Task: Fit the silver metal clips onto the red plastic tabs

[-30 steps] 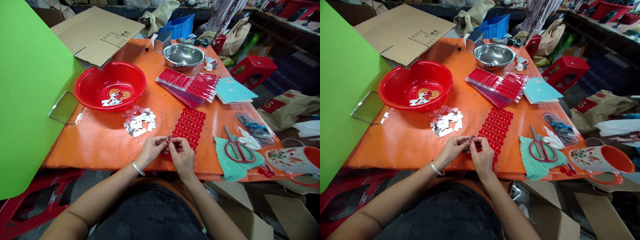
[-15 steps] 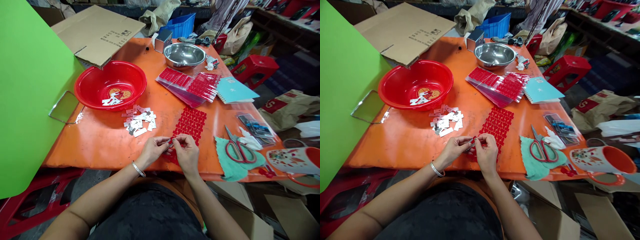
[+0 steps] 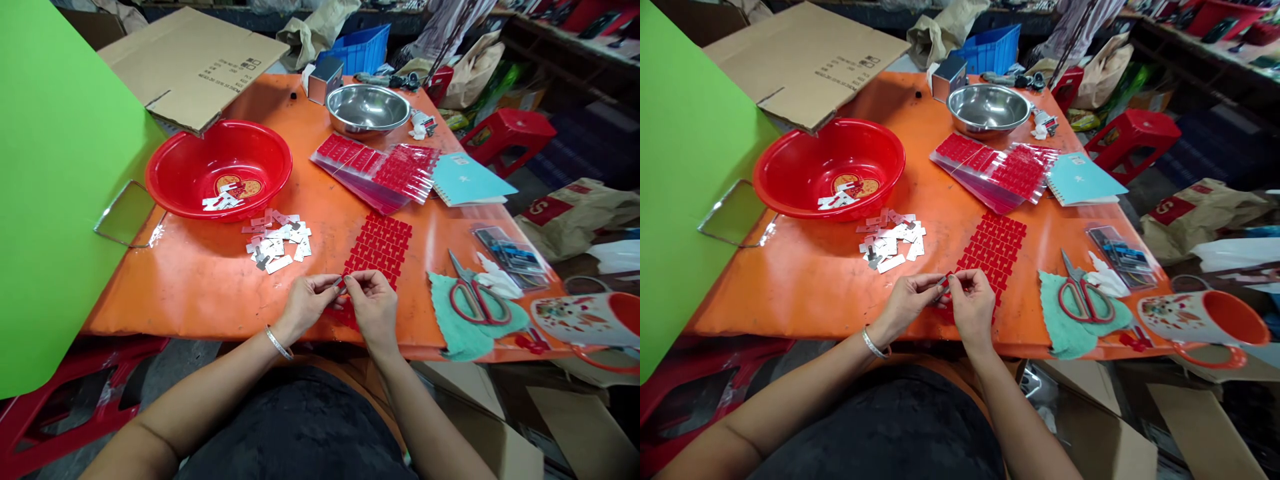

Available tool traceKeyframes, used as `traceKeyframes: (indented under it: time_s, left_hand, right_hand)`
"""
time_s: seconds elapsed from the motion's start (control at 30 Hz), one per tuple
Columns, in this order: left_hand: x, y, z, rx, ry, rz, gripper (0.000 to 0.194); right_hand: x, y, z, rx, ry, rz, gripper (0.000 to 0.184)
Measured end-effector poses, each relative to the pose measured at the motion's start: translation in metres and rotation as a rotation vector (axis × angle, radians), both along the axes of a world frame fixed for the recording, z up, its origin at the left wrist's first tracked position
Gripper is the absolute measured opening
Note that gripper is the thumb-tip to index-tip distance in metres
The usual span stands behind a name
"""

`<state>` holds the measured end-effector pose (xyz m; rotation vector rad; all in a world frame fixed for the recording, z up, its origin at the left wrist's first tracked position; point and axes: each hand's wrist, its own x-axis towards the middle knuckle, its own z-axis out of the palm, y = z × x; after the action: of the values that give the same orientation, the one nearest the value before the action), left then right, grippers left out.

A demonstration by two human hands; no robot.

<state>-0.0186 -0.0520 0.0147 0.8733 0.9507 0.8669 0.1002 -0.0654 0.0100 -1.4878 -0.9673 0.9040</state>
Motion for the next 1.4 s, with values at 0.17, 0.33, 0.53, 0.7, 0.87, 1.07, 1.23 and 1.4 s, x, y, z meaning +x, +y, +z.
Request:
traceKeyframes:
  time_s: [0.17,0.33,0.53,0.7,0.87,1.07,1.23,1.4]
  left_hand:
    - [0.001,-0.001,0.002,0.012,0.008,0.014,0.028]
    - [-0.001,0.0,0.007,-0.083,-0.025,0.032,0.026]
    - [-0.009,-0.002,0.006,-0.028,0.018,-0.02,0.025]
    - [-0.051,0.024,0.018,0.257,0.365,0.053,0.03]
    - [-0.126,0.085,0.057,0.847,1.008,0.469,0.033]
    - [-0.177,0.136,0.074,0.567,1.614,0.293,0.04]
    - [-0.184,0.143,0.065,0.486,1.634,0.171,0.039]
    - [-0.166,0.117,0.064,0.847,1.399,0.421,0.033]
  right_hand:
    - [0.0,0.002,-0.001,-0.014,0.244,-0.032,0.027]
    - [-0.001,0.005,0.001,-0.075,0.493,0.006,0.044]
    - [-0.002,0.01,-0.003,-0.198,0.564,0.156,0.029]
    - [-0.008,0.022,-0.007,-0.171,0.21,0.318,0.028]
    - [-0.026,0.04,-0.013,0.103,-0.505,0.498,0.016]
    - [-0.056,0.063,-0.022,0.112,-0.973,0.627,0.025]
    - [-0.067,0.076,-0.024,0.116,-1.084,0.693,0.02]
    - [-0.067,0.084,-0.023,0.098,-1.085,0.737,0.013]
